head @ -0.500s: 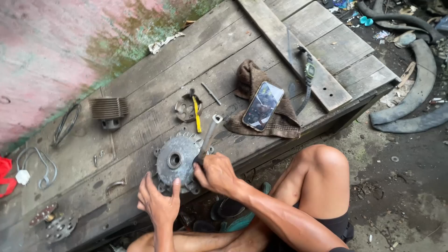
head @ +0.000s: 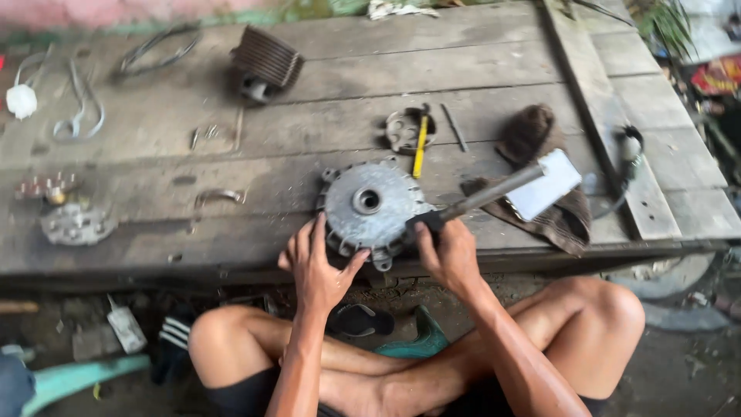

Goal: The person sits cross-legged and uses a hammer and a metal rod to repeatedly tap the edges of a circular metal housing placed on a wooden workbench. The person holds the housing steady with one hand while striking it with the other.

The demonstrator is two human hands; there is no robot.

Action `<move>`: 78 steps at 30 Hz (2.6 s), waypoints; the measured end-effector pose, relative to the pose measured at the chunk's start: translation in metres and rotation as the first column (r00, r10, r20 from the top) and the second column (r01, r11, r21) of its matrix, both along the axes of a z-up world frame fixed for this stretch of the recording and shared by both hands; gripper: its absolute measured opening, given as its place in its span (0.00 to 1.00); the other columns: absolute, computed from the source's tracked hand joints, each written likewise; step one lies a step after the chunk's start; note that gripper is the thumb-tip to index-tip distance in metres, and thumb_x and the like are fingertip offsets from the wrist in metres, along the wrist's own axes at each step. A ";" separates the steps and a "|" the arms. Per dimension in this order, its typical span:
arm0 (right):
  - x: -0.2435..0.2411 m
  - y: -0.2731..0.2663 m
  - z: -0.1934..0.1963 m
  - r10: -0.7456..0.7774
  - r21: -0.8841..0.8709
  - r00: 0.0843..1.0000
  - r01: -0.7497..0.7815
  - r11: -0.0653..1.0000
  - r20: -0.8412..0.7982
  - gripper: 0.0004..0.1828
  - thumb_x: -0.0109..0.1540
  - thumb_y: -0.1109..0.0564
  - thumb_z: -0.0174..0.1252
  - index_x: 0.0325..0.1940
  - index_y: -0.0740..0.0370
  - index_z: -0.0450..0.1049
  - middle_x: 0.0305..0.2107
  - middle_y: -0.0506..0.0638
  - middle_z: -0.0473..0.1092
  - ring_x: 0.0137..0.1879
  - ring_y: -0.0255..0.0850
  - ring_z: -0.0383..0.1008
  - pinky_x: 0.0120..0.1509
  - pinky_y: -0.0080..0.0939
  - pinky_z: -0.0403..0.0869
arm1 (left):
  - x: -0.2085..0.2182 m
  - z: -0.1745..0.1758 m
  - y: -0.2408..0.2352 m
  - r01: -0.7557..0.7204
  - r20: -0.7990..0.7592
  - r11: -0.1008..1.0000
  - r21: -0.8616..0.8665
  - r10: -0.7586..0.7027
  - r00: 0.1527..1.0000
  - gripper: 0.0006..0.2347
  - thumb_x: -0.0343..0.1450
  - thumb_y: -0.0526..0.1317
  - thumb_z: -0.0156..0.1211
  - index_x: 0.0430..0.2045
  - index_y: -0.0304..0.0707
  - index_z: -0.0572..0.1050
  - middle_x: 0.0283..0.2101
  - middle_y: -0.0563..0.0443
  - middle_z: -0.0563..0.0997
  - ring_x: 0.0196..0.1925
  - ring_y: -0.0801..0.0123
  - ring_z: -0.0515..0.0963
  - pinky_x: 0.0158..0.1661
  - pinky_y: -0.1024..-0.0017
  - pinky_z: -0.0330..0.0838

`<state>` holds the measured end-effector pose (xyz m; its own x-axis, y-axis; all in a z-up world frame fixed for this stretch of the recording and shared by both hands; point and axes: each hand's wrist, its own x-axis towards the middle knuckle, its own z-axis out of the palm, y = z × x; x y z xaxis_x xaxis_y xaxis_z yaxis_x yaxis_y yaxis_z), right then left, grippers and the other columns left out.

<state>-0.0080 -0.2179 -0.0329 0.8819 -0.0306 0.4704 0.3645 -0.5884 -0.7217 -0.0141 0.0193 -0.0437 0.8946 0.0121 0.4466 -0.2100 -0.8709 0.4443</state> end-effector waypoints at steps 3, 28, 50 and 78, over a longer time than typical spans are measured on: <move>-0.001 0.007 0.010 0.027 -0.014 0.999 -0.027 1.000 0.044 0.14 0.68 0.56 0.53 0.28 0.62 0.72 0.19 0.58 0.67 0.30 0.62 0.74 0.37 0.53 0.74 | -0.006 0.008 -0.001 0.013 -0.068 0.998 -0.066 -0.017 0.998 0.43 0.58 0.65 0.66 0.65 0.37 0.65 0.60 0.43 0.69 0.60 0.48 0.68 0.51 0.48 0.56; -0.006 -0.002 -0.010 0.052 -0.216 0.998 -0.043 0.975 0.033 0.15 0.62 0.53 0.60 0.23 0.57 0.67 0.16 0.51 0.66 0.25 0.51 0.72 0.35 0.46 0.68 | -0.004 -0.012 -0.010 -0.035 0.070 0.997 -0.062 0.039 0.997 0.40 0.60 0.66 0.66 0.63 0.41 0.68 0.54 0.46 0.69 0.53 0.53 0.66 0.52 0.54 0.53; -0.008 -0.009 -0.027 0.107 -0.152 0.994 -0.101 0.983 0.033 0.17 0.66 0.54 0.58 0.22 0.57 0.69 0.15 0.52 0.64 0.24 0.54 0.70 0.31 0.46 0.70 | -0.010 0.003 -0.002 0.028 -0.046 0.994 -0.105 -0.033 0.998 0.44 0.54 0.64 0.69 0.64 0.42 0.66 0.57 0.44 0.68 0.55 0.50 0.66 0.52 0.49 0.55; -0.012 0.011 -0.002 0.077 -0.036 0.994 -0.080 0.996 -0.078 0.22 0.68 0.57 0.53 0.18 0.59 0.68 0.08 0.52 0.62 0.12 0.42 0.60 0.18 0.38 0.58 | -0.010 -0.004 -0.016 0.021 -0.057 0.975 -0.222 -0.035 0.998 0.42 0.50 0.61 0.79 0.55 0.45 0.66 0.47 0.46 0.67 0.49 0.49 0.69 0.51 0.47 0.61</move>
